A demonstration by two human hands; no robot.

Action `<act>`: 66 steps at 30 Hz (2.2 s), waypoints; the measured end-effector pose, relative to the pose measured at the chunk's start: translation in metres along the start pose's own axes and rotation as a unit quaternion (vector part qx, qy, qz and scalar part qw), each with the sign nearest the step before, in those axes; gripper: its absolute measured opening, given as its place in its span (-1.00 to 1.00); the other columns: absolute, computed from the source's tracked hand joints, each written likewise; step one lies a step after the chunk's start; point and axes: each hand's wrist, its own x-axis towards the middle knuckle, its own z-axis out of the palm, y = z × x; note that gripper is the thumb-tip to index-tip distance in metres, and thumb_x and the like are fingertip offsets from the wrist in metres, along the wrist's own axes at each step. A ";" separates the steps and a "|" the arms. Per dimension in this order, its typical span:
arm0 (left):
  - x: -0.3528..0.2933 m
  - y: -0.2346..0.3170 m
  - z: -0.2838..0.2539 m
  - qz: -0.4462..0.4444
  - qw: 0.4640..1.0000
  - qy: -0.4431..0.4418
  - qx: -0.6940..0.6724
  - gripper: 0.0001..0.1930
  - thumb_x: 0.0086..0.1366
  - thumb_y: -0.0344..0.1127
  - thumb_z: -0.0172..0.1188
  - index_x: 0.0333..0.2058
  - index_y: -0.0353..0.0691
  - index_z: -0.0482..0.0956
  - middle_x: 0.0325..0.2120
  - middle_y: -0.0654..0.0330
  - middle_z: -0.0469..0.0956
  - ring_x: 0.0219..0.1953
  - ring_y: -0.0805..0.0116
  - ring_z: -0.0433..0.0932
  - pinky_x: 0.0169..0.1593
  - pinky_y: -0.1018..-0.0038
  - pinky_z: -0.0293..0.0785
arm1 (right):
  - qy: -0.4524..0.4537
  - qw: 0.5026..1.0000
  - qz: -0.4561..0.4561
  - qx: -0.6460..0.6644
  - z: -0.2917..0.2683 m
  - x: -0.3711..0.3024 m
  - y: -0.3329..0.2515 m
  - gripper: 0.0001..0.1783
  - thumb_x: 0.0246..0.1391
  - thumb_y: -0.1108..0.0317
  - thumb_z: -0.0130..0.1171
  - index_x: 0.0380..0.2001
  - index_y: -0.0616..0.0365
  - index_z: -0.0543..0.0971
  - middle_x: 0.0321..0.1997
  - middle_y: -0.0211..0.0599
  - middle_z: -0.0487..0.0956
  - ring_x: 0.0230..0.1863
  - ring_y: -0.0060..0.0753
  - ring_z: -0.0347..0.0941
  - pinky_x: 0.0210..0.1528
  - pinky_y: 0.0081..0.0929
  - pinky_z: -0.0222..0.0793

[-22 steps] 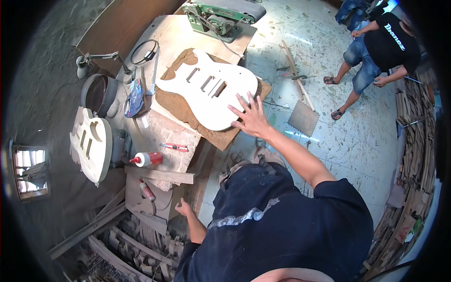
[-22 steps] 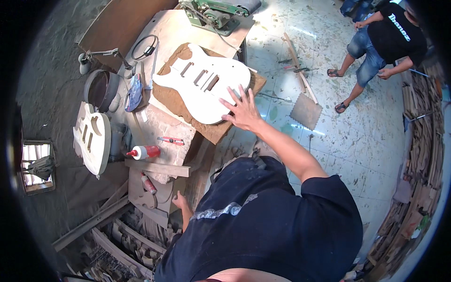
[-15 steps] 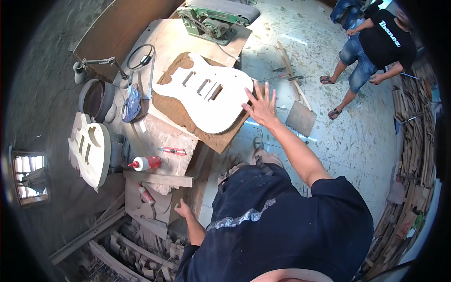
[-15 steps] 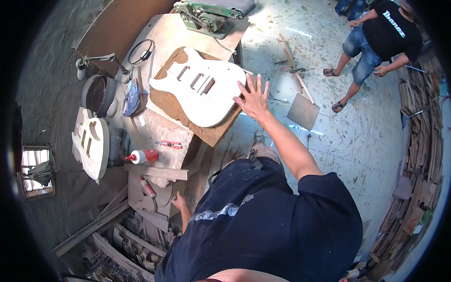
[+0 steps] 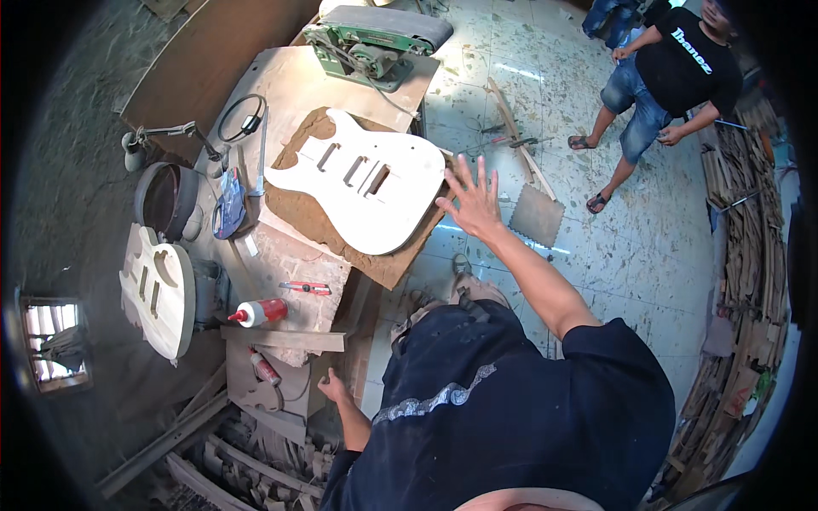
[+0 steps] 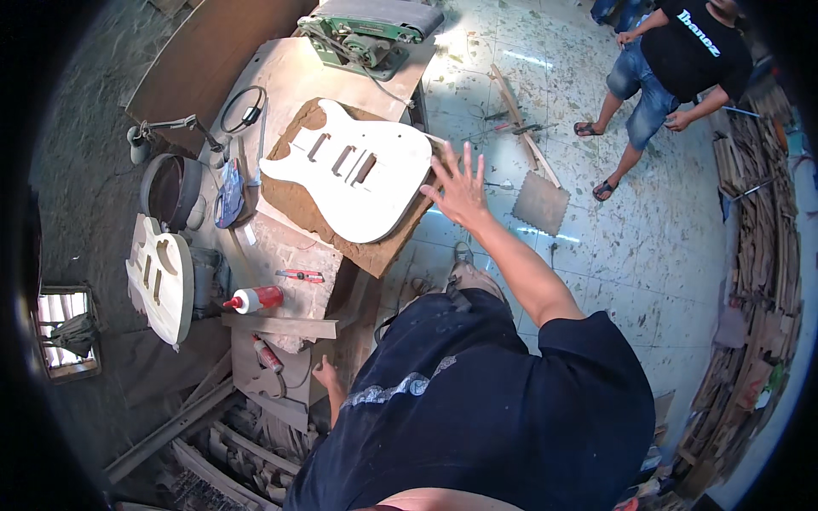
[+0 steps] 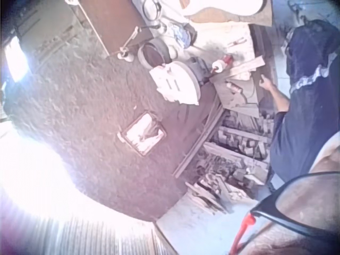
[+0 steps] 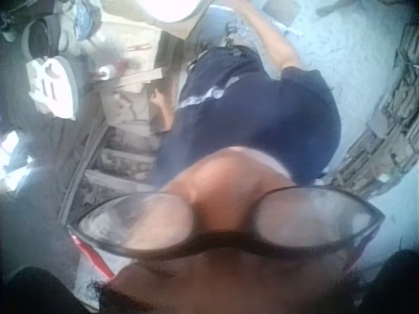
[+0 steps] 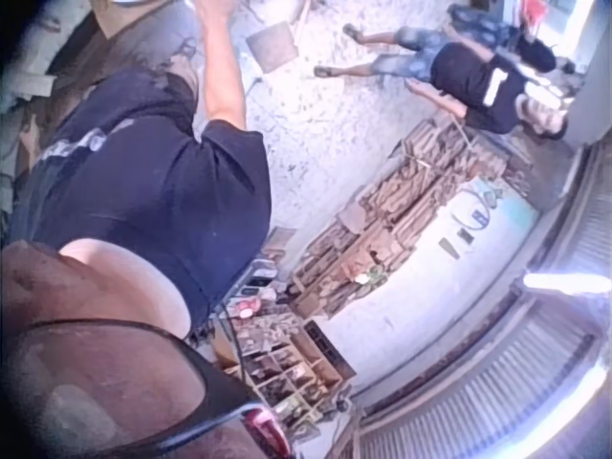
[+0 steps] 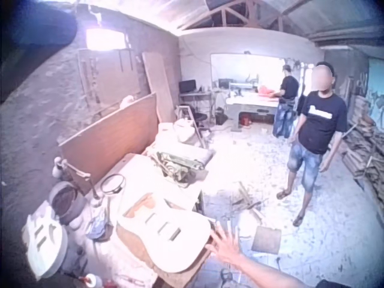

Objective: The person applies glue from a bottle onto the surface of a wooden guitar body and spreads it across the surface with their hand.

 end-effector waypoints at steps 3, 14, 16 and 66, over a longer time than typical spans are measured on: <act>-0.004 -0.001 0.001 -0.012 1.000 0.001 0.004 -0.37 0.22 0.00 0.38 0.08 -0.34 0.41 0.05 -0.11 0.50 0.06 -0.03 0.50 0.14 0.18 0.42 | 0.033 0.999 -0.002 0.042 -0.003 -0.001 -0.011 -0.19 0.28 -0.35 -0.14 0.45 -0.20 0.22 0.63 -0.17 -0.15 0.57 0.35 -0.36 0.45 0.44 -0.37; 0.002 -0.015 0.001 -0.022 0.999 -0.011 -0.022 -0.38 0.23 0.00 0.37 0.07 -0.35 0.40 0.04 -0.06 0.50 0.05 0.06 0.49 0.13 0.21 0.42 | -0.010 1.000 0.007 0.018 0.001 -0.001 0.002 -0.22 0.29 -0.39 -0.21 0.45 -0.31 0.22 0.63 -0.15 -0.18 0.58 0.31 -0.42 0.47 0.42 -0.44; 0.003 -0.016 0.002 -0.021 1.000 -0.009 -0.020 -0.38 0.23 0.00 0.37 0.06 -0.36 0.40 0.04 -0.07 0.49 0.05 0.06 0.49 0.13 0.21 0.41 | 0.021 0.999 0.023 0.042 -0.001 0.004 0.005 -0.24 0.28 -0.38 -0.18 0.46 -0.39 0.19 0.63 -0.17 -0.19 0.58 0.32 -0.39 0.46 0.46 -0.42; -0.104 0.000 0.007 -0.055 0.998 0.029 0.016 -0.36 0.23 -0.01 0.35 0.13 -0.29 0.37 -0.28 0.04 0.55 -0.38 0.27 0.51 -0.31 0.37 0.48 | -0.076 0.974 -0.209 0.037 0.011 0.095 0.060 -0.30 0.24 -0.48 -0.35 0.41 -0.74 0.18 0.63 -0.36 -0.16 0.59 0.27 -0.36 0.49 0.43 -0.42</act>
